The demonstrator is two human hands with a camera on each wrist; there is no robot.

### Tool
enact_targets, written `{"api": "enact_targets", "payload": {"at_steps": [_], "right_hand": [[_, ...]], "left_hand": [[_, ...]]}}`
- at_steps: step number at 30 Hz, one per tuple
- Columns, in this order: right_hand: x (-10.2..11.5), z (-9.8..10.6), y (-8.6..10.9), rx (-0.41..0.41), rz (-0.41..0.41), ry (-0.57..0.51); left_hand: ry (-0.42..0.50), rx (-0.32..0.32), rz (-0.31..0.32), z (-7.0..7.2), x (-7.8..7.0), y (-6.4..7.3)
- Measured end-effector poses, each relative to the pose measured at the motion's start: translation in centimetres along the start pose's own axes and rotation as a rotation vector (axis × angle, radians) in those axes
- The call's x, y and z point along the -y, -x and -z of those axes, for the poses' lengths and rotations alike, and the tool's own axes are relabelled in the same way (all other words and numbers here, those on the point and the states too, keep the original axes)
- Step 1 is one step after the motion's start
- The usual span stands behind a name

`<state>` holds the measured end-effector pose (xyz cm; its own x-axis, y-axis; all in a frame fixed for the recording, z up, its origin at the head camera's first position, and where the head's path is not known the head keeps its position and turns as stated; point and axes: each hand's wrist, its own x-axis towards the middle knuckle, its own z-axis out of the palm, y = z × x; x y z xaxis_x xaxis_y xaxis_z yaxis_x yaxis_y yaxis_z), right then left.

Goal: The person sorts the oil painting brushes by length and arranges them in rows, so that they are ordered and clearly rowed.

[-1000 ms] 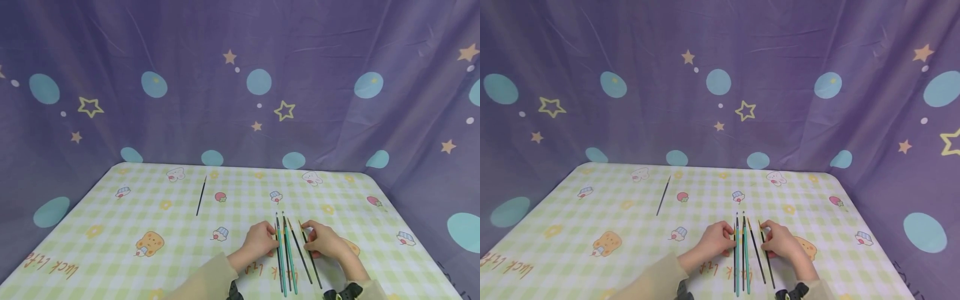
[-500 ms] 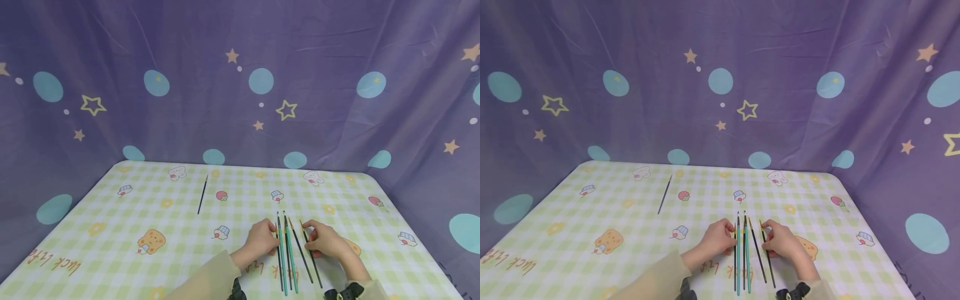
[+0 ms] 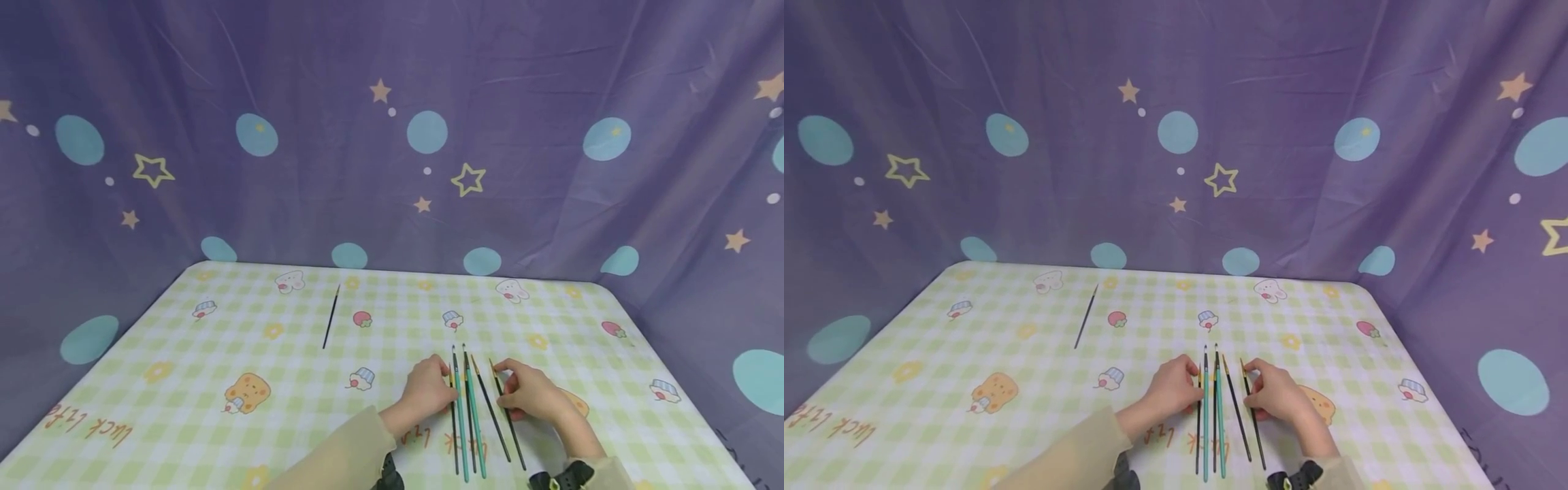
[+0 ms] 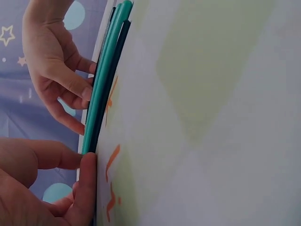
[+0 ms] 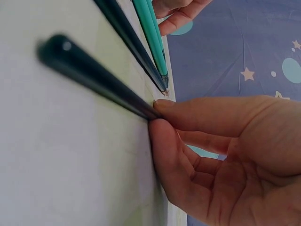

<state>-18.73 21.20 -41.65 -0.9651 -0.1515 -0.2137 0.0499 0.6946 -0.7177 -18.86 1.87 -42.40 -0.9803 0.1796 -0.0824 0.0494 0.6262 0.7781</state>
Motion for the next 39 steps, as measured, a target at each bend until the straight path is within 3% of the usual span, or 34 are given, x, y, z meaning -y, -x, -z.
{"api": "enact_targets", "payload": {"at_steps": [9,19,26,33,39], "right_hand": [[0.2,0.1,0.0,-0.003,0.014,0.012],[0.2,0.2,-0.1,0.003,0.012,0.010],[0.1,0.1,0.0,0.015,0.000,0.000],[0.1,0.2,0.1,0.037,0.029,-0.009],[0.0,0.3,0.1,0.045,0.045,-0.019]], "left_hand": [[-0.045,-0.014,-0.025,0.1,-0.1,0.1],[-0.076,-0.082,0.007,0.0,0.0,-0.8],[-0.096,-0.068,0.009,0.2,0.0,-0.8],[-0.211,-0.020,-0.031,0.6,-0.2,-0.5],[-0.271,-0.024,-0.039,0.9,-0.4,-0.8]]}}
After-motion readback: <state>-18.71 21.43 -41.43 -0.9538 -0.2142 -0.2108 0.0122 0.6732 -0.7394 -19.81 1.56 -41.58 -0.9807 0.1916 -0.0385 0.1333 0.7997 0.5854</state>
